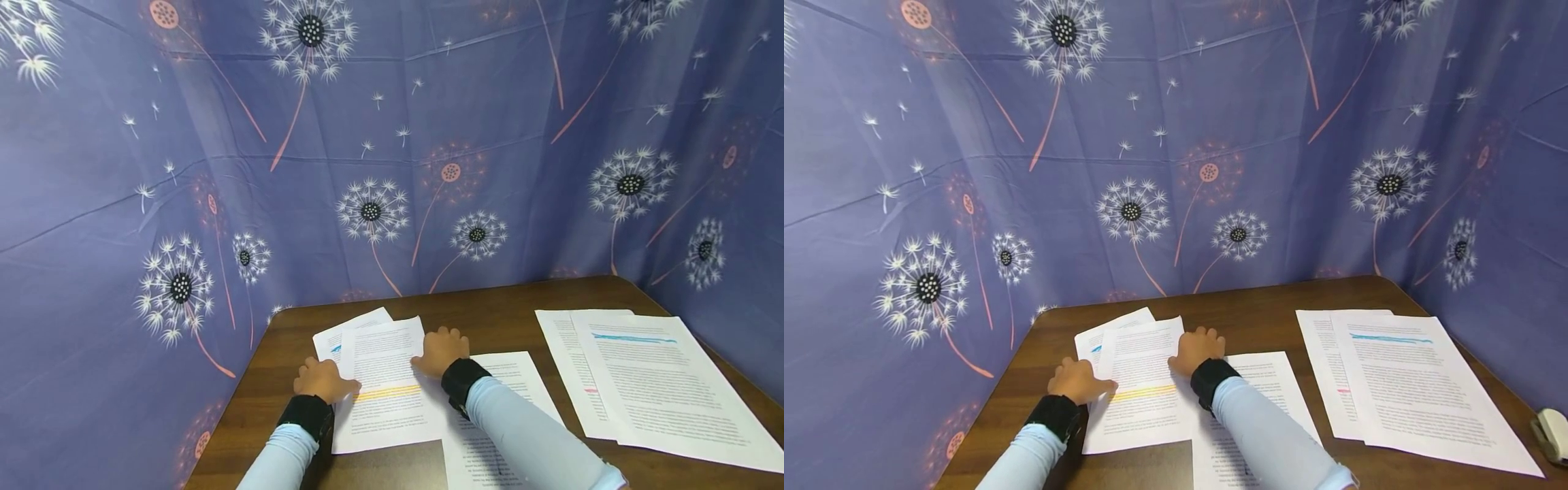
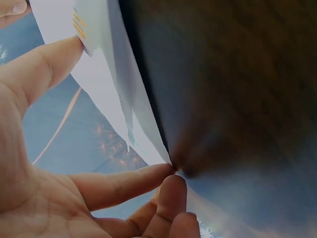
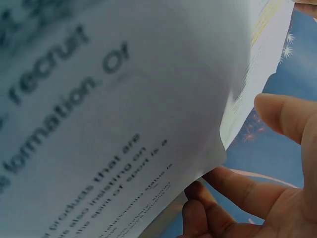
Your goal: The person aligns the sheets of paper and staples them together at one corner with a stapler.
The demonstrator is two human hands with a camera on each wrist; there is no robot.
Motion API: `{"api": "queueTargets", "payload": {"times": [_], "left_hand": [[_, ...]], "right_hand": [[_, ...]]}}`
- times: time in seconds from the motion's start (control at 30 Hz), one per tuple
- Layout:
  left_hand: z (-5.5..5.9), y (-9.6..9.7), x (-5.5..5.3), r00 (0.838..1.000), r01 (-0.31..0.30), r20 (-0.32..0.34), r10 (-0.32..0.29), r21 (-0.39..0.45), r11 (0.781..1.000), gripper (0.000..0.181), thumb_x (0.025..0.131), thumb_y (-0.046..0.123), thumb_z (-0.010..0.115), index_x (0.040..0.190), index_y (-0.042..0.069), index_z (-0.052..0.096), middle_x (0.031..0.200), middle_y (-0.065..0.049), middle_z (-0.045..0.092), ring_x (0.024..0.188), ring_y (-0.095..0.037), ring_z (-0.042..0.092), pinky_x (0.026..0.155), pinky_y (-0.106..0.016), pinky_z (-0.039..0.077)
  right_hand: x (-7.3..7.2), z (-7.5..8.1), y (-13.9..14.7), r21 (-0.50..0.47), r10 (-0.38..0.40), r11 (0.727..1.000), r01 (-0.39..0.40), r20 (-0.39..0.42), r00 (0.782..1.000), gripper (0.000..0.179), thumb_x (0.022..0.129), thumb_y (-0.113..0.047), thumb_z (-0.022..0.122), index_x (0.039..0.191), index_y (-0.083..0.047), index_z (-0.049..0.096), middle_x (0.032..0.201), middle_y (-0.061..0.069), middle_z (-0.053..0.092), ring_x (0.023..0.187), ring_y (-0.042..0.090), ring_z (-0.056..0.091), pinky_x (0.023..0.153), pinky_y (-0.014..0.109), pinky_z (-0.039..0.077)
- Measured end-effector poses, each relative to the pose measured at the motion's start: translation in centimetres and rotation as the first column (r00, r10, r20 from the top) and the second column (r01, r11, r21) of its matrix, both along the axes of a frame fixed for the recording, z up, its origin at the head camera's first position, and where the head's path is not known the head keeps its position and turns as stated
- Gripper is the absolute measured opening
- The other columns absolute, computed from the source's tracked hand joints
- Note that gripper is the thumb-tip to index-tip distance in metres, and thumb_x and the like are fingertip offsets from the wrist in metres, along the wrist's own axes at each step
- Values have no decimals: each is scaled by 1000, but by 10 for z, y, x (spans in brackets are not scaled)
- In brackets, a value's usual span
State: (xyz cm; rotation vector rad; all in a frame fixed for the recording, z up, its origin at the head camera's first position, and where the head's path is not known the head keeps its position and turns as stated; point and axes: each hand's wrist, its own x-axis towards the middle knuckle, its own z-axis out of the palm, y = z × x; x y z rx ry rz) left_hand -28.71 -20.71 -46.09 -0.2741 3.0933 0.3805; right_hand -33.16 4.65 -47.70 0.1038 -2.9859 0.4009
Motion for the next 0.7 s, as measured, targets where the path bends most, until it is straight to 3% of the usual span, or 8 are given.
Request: {"api": "queueTargets", "payload": {"times": [0.27,0.53,0.7], "left_hand": [[-1,-3,-3,1000,3,-3,-2,14,1000,65,75,53,84,109,-1,71,105,-23,55,98,-39,54,83,-59,47],[-1,-8,-3,1000,0,-12,0,33,999,54,74,45,87,103,1,72,105,-23,58,98,-41,58,80,-59,49],[2,-8,-2,1000,-7,-22,8,50,999,54,76,38,87,108,-2,71,105,-24,60,95,-42,61,79,-60,52]], "right_hand": [[-4,0,2,-24,-10,1000,10,-3,1000,33,79,-44,82,87,-13,73,96,12,66,98,38,60,87,59,46],[3,9,0,-88,38,995,-40,-26,999,24,79,-33,82,67,-21,65,83,2,63,89,30,61,83,54,47],[7,13,-3,-143,56,988,-62,-50,997,20,78,-26,81,68,-23,64,78,-2,63,81,24,60,79,51,45]]}}
